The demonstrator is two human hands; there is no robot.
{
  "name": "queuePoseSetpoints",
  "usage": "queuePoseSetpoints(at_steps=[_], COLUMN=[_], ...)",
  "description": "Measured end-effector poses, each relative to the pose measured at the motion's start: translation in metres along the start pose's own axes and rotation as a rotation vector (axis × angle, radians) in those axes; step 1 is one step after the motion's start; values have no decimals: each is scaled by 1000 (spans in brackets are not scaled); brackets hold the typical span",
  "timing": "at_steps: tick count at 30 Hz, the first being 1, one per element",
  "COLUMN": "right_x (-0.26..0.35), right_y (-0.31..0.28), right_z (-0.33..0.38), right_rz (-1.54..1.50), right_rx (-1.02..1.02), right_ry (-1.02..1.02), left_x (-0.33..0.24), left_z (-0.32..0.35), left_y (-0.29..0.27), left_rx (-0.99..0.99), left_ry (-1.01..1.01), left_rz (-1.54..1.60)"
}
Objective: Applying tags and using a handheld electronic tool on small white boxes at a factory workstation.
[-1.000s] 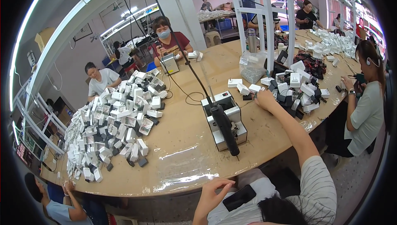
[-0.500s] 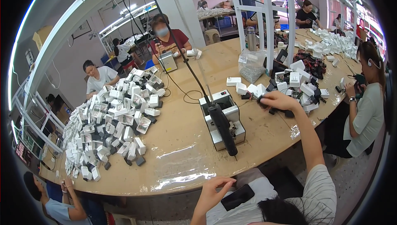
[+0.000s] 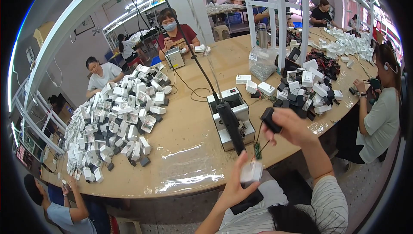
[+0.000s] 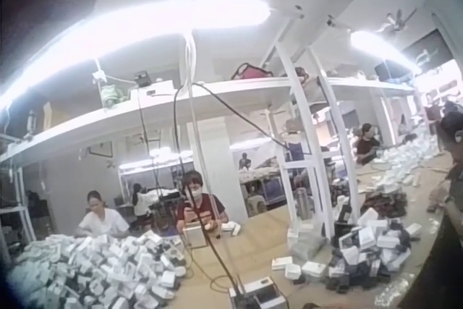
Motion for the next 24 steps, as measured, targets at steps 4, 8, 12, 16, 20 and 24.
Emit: queuePoseSetpoints(at_steps=[4,8,12,16,20,24], right_x=[-17,-26,-44,-83,-96,-105], right_y=[29,46,86,103,98,101], right_z=[5,-14,-52,-63,-41,-2], right_rz=[-83,93,363,644,596,737], right_rx=[89,140,126,307,204,235], right_ry=[77,104,-180,70,-109,-248], left_x=[44,35,32,35,54,49], left_z=[38,50,44,29,32,33], left_y=[29,-24,-67,-85,-91,-90], left_rx=[324,26,-234,-194,-176,-198], left_ry=[-558,-332,-116,-265,-287,-235], left_rz=[521,-32,-296,-401,-336,-317])
Point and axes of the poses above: each hand's wrist, its own z-axis away from the middle knuckle, its own y-axis out of the palm, x = y × z, the point moved 9 cm from there along -z, towards the middle knuckle, and after that the axes turned 6 degrees about z, right-handed, at the moved point
